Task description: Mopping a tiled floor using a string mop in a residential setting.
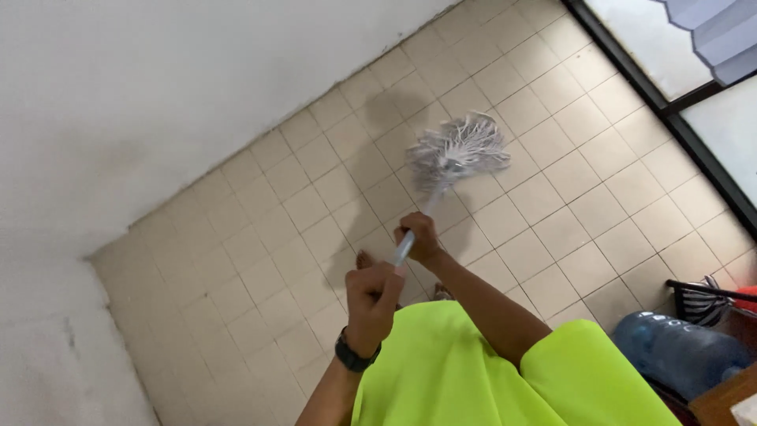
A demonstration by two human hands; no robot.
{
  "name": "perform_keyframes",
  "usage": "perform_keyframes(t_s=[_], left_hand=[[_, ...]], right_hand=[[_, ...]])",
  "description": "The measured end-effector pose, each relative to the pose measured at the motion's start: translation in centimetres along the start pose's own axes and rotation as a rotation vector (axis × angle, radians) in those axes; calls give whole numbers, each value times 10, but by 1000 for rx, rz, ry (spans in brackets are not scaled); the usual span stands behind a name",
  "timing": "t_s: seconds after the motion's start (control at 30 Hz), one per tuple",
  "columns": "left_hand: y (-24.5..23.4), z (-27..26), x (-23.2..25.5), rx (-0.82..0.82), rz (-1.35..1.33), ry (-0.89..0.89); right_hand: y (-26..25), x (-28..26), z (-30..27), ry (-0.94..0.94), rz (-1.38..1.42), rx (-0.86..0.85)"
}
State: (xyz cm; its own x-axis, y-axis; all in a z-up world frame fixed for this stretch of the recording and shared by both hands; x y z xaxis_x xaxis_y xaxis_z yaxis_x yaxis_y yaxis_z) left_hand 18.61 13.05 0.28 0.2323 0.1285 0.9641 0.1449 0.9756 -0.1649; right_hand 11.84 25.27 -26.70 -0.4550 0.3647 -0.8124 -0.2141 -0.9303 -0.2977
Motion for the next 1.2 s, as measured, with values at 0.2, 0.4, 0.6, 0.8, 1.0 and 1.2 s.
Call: perform_keyframes(t_s=[0.2,0.4,0.6,0.8,1.0,1.2], left_hand=[[62,-49,68,-106,209,189],[96,-86,72,-306,95,223],[119,-121,39,-375,-189,77],[73,-179,17,-278,-220,0],[11,-251,68,-254,-95,44],[10,-309,104,-355,-78,157]], right_hand=[[-10,-53,-30,-28,366,-121],[-59,-64,-76,-48,338,-63],[-120,-34,-137,80,34,52],[-102,-67,-186,179,-68,167],[-15,-126,-243,110,-142,125],[-8,-188,-277,181,369,-33]])
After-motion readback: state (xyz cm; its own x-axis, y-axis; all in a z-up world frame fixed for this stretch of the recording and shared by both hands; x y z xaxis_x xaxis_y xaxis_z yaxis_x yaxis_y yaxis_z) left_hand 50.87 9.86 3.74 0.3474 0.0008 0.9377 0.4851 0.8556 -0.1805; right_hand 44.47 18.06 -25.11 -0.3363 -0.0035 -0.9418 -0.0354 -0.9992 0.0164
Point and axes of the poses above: each hand's wrist, its own z-axis towards the middle knuckle, its own y-axis out of the palm, x = y × z, the point moved 4 cm from there along z, towards the middle knuckle, and after that the axes turned 6 degrees about z, right-handed, at the moved point
